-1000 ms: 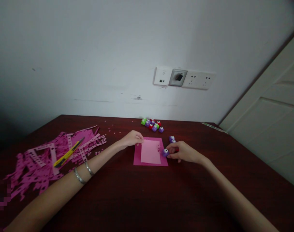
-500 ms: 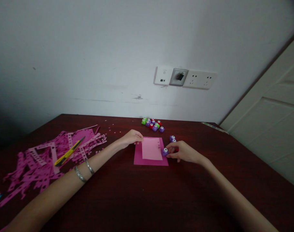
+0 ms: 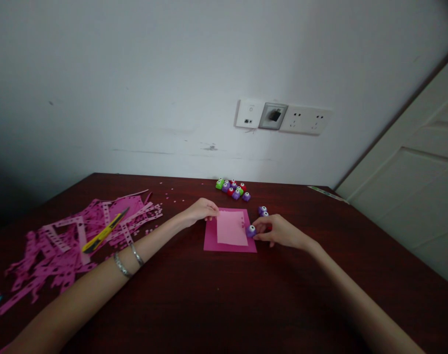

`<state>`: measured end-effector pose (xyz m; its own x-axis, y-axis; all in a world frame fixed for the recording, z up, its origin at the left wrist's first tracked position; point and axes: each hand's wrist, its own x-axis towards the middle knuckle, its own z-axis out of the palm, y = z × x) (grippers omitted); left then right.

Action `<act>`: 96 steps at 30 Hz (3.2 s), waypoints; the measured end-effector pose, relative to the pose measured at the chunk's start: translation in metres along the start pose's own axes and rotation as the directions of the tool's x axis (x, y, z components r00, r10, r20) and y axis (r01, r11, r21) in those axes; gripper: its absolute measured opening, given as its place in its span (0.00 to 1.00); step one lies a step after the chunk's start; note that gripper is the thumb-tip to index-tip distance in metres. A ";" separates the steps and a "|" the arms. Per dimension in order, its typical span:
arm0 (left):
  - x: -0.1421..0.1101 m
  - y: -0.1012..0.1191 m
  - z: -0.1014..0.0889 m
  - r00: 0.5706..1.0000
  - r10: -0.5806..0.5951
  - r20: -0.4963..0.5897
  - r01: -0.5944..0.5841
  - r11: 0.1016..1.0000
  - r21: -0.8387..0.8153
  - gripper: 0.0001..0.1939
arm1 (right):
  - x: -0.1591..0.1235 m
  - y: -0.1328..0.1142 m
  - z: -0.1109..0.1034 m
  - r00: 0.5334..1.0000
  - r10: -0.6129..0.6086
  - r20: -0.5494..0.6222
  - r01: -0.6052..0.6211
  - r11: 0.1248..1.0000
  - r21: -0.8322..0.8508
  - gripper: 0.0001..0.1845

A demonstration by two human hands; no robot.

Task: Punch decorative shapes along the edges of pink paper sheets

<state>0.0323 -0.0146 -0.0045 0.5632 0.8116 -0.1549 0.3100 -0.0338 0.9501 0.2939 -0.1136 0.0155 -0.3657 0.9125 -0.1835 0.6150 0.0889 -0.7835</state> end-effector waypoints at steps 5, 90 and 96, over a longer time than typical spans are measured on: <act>0.000 0.000 0.000 1.000 0.007 0.000 -0.007 1.000 -0.002 0.05 | 0.001 0.002 0.000 1.000 0.003 -0.005 -0.003 1.000 0.002 0.16; -0.002 0.031 0.061 0.929 -0.205 0.308 0.110 0.948 0.300 0.25 | 0.016 -0.011 0.008 0.924 0.311 0.223 -0.317 0.948 -0.009 0.35; 0.009 0.032 0.063 0.824 -0.252 0.507 0.140 0.958 0.249 0.24 | 0.019 -0.015 0.007 0.892 0.383 0.238 -0.382 0.923 -0.054 0.32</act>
<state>0.0954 -0.0450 0.0077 0.7746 0.3816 -0.5044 0.5664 -0.0639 0.8216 0.2726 -0.1010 0.0196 -0.2572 0.7532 -0.6054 0.7450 -0.2445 -0.6207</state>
